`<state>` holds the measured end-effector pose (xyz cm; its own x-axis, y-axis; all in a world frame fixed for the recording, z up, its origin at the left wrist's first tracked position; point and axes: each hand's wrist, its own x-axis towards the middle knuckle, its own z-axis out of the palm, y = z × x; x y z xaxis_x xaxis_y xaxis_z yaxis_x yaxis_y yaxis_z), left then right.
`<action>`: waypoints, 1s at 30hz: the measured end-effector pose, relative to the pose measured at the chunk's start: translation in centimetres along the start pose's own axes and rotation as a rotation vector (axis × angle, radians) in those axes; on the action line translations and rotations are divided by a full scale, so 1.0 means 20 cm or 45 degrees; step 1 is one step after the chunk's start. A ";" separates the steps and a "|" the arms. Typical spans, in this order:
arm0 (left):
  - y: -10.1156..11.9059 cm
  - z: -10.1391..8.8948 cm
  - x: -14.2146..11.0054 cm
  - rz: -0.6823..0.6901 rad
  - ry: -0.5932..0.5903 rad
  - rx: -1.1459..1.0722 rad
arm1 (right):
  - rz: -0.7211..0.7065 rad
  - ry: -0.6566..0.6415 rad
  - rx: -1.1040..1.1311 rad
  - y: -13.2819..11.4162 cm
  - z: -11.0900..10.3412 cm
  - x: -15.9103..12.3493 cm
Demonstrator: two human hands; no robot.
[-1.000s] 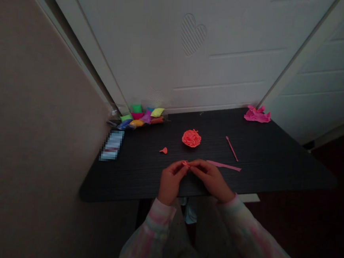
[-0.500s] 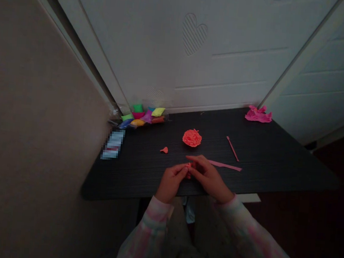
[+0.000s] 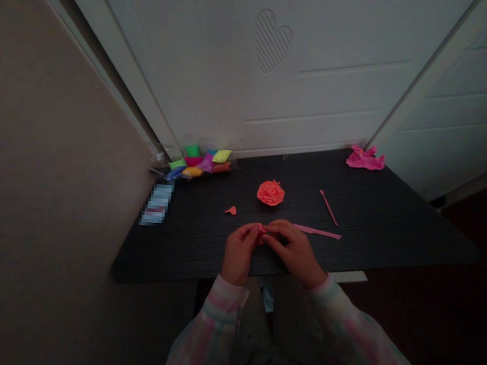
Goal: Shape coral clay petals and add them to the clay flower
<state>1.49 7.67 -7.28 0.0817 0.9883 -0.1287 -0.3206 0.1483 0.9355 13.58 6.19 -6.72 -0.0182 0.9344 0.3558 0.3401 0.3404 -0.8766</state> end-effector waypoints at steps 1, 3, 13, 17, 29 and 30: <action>0.00 0.00 0.00 0.007 0.023 -0.017 | -0.007 -0.018 -0.002 0.00 0.00 0.00; -0.01 0.00 0.01 0.017 0.054 -0.031 | -0.005 -0.029 -0.013 0.00 0.00 0.00; -0.01 0.00 -0.02 0.035 0.053 0.036 | 0.031 0.042 -0.119 0.00 0.01 -0.01; -0.02 0.00 -0.02 0.042 0.059 0.018 | 0.004 0.016 -0.141 0.00 0.01 0.00; 0.03 0.02 -0.05 0.027 0.088 0.146 | 0.039 -0.030 -0.145 0.00 0.02 0.01; 0.04 0.02 -0.05 0.026 0.090 0.153 | 0.040 -0.030 -0.138 0.00 0.03 0.01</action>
<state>1.58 6.78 -6.36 0.0081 0.9917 -0.1281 -0.2060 0.1270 0.9703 13.11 6.42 -6.88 -0.0278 0.9471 0.3198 0.4408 0.2988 -0.8464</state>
